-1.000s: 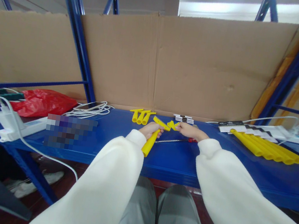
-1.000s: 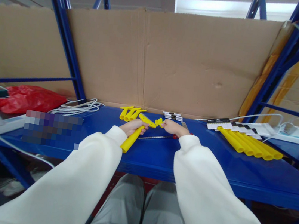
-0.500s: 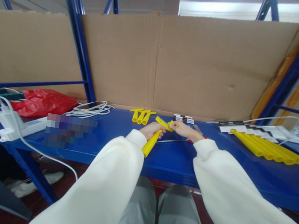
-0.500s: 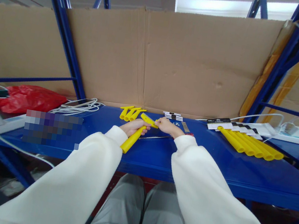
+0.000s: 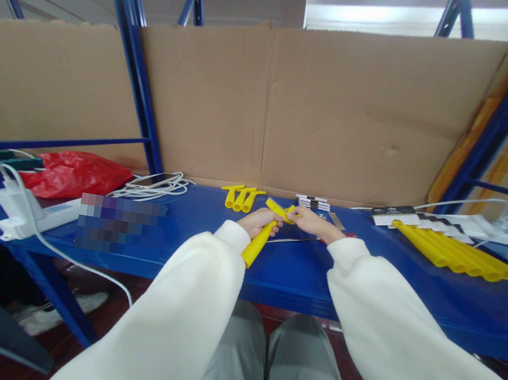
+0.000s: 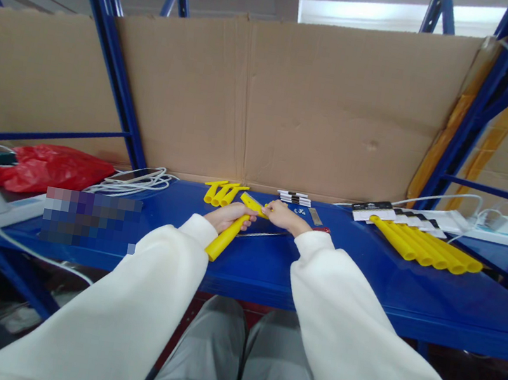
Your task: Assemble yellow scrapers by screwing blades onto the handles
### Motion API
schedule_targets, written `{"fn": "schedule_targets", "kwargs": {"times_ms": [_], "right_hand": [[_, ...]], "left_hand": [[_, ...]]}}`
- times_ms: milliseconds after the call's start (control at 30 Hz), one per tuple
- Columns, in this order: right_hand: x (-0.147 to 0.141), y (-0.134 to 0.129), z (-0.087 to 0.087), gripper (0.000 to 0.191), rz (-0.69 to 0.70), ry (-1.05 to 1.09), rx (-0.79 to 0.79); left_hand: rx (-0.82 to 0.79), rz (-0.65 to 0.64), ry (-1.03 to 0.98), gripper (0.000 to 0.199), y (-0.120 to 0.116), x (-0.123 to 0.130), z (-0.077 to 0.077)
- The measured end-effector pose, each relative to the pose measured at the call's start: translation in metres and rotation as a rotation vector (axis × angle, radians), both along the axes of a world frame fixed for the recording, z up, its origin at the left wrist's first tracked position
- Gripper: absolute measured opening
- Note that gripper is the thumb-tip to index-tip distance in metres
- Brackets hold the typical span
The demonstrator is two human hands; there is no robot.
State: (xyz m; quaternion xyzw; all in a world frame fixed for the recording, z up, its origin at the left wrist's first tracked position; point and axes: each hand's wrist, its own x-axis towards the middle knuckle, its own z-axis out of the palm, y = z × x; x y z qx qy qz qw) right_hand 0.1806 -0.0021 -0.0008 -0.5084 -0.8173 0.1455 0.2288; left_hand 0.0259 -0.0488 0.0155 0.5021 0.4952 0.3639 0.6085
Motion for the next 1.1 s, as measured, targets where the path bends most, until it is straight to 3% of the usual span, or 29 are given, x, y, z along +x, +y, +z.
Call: {"fn": "schedule_targets", "kwargs": {"times_ms": [333,767,967,1100], "right_hand": [[0.001,0.002,-0.006,0.014,-0.107,0.158,0.040],[0.009,0.001,0.003,0.047,0.003,0.149,-0.019],[0.012,-0.005,0.008,0.053,-0.190,0.117,0.063],[0.038,-0.004,0.017,0.039,-0.317,0.061,0.144]], "left_hand": [[0.018,-0.018,-0.040,0.013,0.005,-0.002,-0.003],[0.049,-0.028,-0.124,0.017,-0.005,-0.001,0.006],[0.087,0.116,-0.142,0.023,0.006,-0.009,0.004],[0.169,0.255,-0.076,0.023,0.016,-0.016,-0.002]]}}
